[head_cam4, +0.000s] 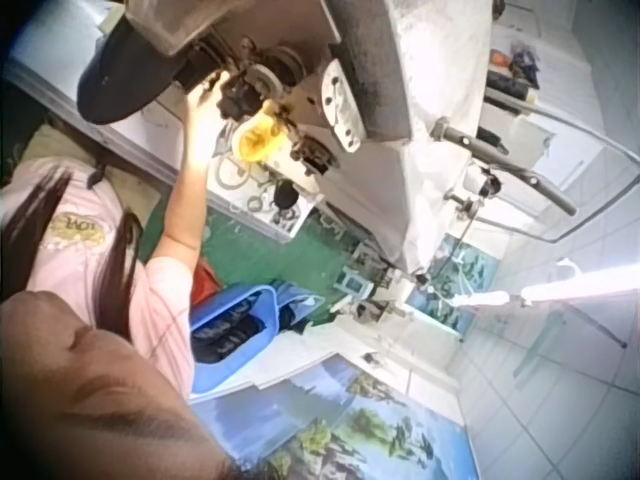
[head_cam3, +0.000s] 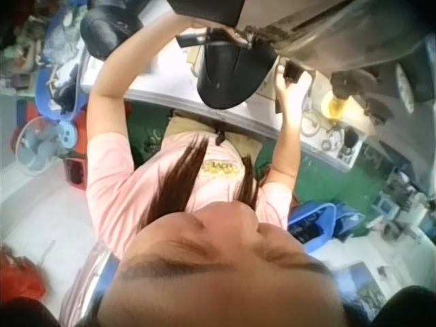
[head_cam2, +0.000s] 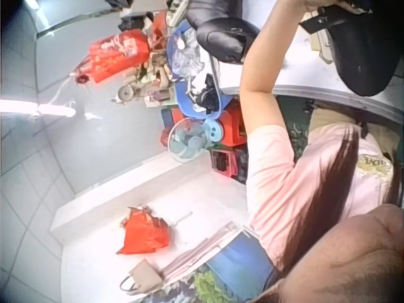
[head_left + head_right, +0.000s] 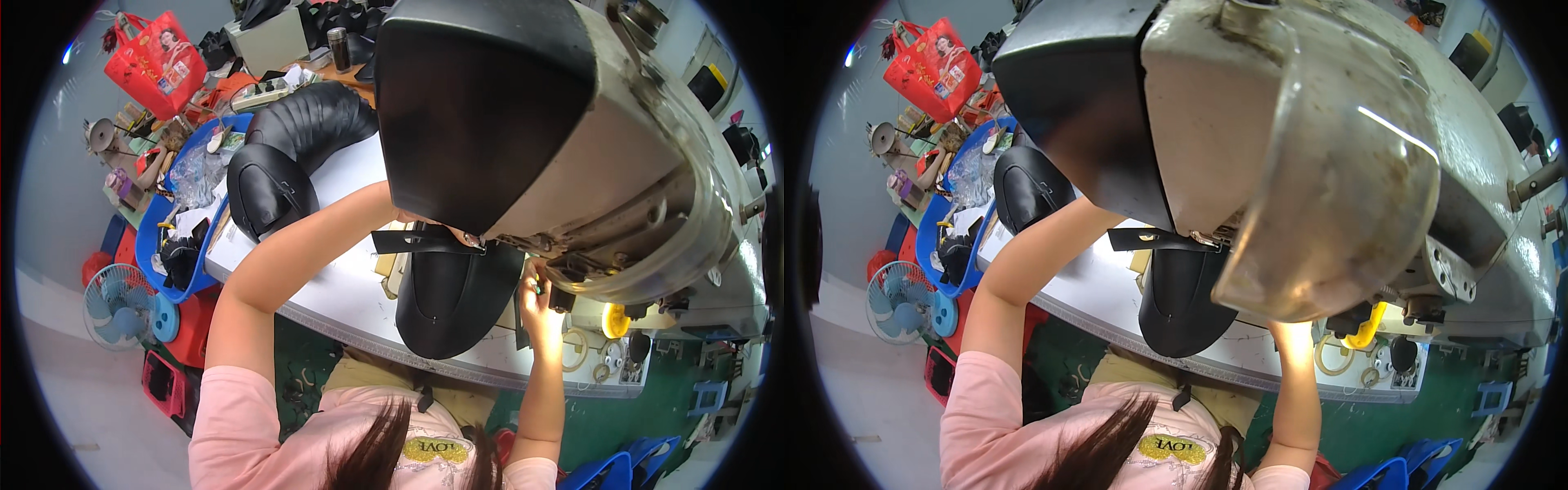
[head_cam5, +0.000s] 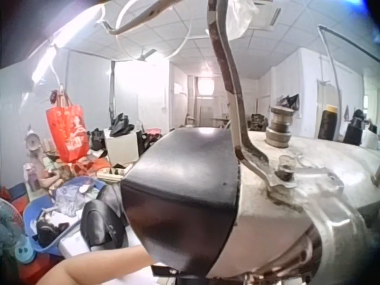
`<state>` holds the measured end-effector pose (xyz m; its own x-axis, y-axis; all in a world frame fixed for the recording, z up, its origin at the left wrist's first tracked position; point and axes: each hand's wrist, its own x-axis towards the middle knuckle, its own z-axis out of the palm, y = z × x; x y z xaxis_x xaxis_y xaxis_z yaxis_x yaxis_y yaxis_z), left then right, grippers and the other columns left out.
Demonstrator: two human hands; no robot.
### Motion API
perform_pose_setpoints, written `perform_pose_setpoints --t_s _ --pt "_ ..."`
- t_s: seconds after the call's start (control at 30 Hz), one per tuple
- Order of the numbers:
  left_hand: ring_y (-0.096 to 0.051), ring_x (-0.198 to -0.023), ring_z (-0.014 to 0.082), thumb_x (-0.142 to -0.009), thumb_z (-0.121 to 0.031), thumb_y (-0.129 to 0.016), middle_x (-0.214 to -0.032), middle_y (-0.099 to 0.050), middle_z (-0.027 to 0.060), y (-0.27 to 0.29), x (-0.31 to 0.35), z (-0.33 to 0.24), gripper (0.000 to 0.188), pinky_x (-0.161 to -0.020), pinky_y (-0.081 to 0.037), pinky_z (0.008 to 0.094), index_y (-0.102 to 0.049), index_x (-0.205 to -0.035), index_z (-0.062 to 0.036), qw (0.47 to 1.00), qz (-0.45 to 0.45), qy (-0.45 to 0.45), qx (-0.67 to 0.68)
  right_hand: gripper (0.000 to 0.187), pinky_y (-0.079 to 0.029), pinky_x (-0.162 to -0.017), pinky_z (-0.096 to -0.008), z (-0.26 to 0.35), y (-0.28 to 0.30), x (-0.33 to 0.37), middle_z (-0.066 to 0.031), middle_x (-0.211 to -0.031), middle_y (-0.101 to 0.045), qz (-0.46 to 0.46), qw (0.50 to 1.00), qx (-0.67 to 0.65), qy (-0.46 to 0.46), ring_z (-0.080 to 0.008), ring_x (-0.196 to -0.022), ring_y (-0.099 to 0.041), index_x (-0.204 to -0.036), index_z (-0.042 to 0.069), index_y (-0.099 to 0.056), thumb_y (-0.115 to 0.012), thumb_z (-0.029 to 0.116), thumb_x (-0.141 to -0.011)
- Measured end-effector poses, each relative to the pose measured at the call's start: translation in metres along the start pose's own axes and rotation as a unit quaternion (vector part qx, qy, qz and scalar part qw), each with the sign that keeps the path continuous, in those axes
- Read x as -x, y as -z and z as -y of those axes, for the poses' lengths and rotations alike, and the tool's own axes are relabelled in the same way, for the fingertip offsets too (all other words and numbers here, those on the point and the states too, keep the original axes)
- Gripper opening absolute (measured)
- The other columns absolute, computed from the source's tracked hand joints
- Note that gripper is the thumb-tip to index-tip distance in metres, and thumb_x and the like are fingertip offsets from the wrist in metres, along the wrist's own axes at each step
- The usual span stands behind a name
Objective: The person aligns a black leather piece with a zipper and sews it using an industrial sewing machine. They repeatedly guide the material through the machine, cut the thread, and inspect the seam before proceeding to the next section.
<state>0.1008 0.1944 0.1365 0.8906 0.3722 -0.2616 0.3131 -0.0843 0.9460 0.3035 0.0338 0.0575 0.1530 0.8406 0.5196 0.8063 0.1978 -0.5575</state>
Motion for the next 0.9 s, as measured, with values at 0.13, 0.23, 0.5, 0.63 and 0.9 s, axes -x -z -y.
perform_pose_setpoints --t_s 0.13,0.23,0.5,0.63,0.9 --pt "-0.055 -0.086 0.0186 -0.065 -0.015 -0.073 -0.088 -0.061 0.0083 0.001 -0.001 -0.001 0.035 -0.08 -0.04 0.0285 -0.061 -0.095 -0.0036 1.0 -0.003 0.002 -0.004 0.016 -0.042 -0.068 -0.0304 -0.006 0.0 -0.001 -0.0079 -0.079 -0.056 0.011 1.0 0.016 -0.021 -0.0203 -0.074 -0.055 -0.09 0.002 -0.056 -0.046 0.012 -0.081" --pt "-0.055 -0.087 0.0188 -0.065 -0.015 -0.073 -0.088 -0.061 0.0084 0.001 -0.004 -0.004 0.035 -0.08 -0.04 0.0286 -0.061 -0.095 -0.0035 1.0 0.0 0.0 -0.005 0.015 -0.043 -0.066 -0.0283 -0.029 -0.01 0.01 -0.0063 -0.08 -0.057 0.011 0.994 -0.051 -0.1 -0.0184 -0.074 -0.055 -0.091 0.002 -0.056 -0.048 0.011 -0.083" --pt "-0.055 -0.088 0.0192 -0.065 -0.015 -0.073 -0.089 -0.061 0.0087 0.004 -0.007 -0.007 0.035 -0.081 -0.039 0.029 -0.061 -0.095 -0.0034 1.0 0.001 0.004 -0.006 0.01 -0.044 -0.058 -0.0265 0.002 0.0 0.004 -0.0044 -0.075 -0.057 -0.015 0.978 -0.156 -0.136 -0.0086 -0.066 -0.054 -0.088 0.0 -0.057 -0.055 0.006 -0.08" --pt "-0.054 -0.088 0.0194 -0.065 -0.015 -0.073 -0.089 -0.061 0.0088 0.007 -0.007 -0.006 0.035 -0.081 -0.039 0.0291 -0.061 -0.095 -0.0034 1.0 -0.003 0.007 -0.006 0.007 -0.045 -0.057 -0.0261 0.02 0.038 0.018 -0.0046 -0.071 -0.058 -0.03 0.998 0.032 0.046 -0.0125 -0.059 -0.054 -0.079 0.0 -0.059 -0.053 0.005 -0.08" --pt "-0.054 -0.089 0.0199 -0.065 -0.015 -0.073 -0.09 -0.061 0.0091 0.004 -0.009 -0.007 0.035 -0.082 -0.039 0.0295 -0.06 -0.096 -0.0033 1.0 0.001 0.011 -0.005 0.015 -0.048 -0.06 -0.0243 -0.049 0.288 0.006 -0.0104 -0.083 -0.063 -0.51 0.768 0.363 0.14 -0.0162 -0.072 -0.06 -0.086 -0.003 -0.061 -0.052 0.009 -0.086"
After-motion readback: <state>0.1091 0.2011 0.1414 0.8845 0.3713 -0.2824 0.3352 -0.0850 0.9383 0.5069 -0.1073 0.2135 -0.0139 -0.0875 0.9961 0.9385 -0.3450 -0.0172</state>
